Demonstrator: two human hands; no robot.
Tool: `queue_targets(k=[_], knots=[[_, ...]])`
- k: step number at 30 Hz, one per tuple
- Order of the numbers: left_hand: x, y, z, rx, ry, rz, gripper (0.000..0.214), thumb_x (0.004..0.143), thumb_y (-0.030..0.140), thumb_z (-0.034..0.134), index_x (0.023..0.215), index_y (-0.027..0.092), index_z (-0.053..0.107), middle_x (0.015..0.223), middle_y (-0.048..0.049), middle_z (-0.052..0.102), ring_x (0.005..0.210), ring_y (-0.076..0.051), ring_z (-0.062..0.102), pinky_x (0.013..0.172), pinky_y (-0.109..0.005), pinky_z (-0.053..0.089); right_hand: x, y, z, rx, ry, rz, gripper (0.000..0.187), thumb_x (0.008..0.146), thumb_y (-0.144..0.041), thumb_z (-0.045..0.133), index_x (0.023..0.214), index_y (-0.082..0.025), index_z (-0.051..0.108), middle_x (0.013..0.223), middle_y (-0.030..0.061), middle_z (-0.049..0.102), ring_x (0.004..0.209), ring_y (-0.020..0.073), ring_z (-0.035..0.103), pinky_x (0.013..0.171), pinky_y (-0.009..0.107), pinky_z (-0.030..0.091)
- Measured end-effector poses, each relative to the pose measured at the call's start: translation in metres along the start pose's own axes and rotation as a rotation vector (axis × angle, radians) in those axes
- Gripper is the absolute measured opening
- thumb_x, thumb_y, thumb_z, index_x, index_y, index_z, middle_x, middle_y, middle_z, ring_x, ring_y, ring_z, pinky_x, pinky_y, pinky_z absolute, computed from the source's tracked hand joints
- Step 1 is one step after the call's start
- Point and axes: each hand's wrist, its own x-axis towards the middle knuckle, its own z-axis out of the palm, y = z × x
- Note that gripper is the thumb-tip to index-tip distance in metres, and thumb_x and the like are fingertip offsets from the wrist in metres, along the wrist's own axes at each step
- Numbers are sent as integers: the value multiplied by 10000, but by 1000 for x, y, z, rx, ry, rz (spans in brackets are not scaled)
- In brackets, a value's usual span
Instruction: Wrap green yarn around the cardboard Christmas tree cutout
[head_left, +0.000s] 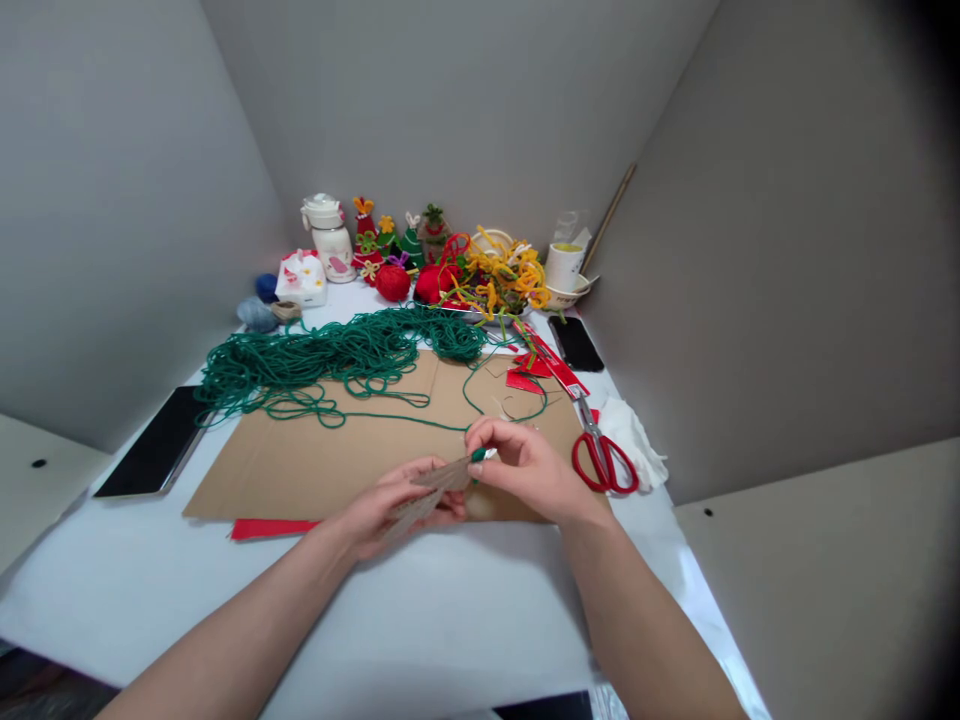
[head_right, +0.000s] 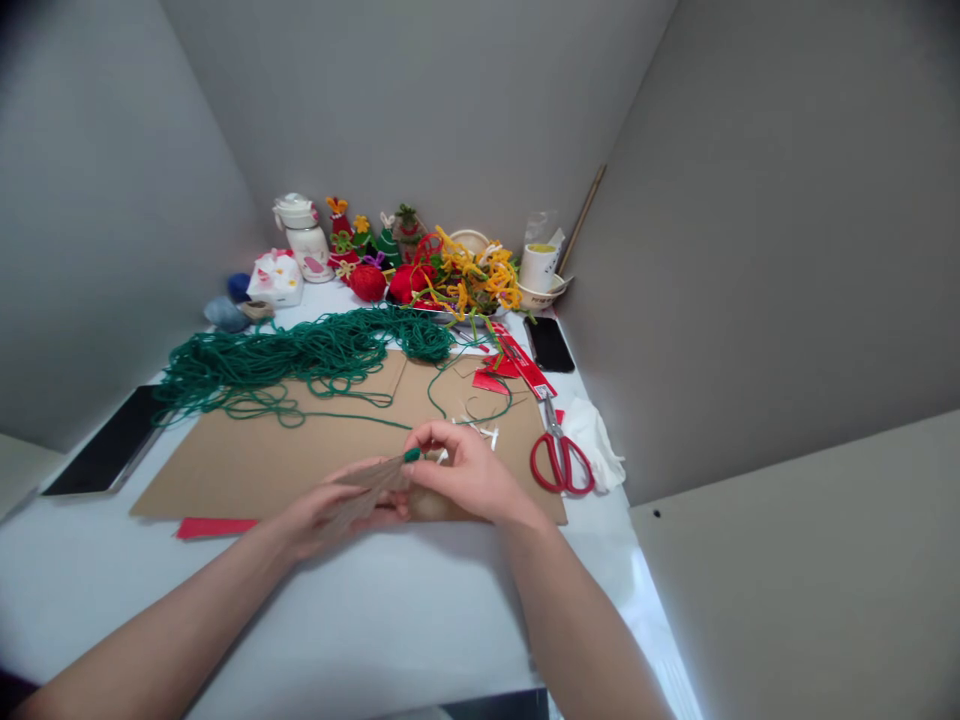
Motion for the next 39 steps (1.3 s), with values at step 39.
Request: queue_targets(k=[39], knots=[[-1,1,4,-19,-81,60,319,757,261,608,1036,107,629,882,-122,659,794,-220,630,757,-358,460,8,0,13,176,226,169,195,751,-351,610,833,-175,620,775,-16,579,701,111,484,668,241,368]])
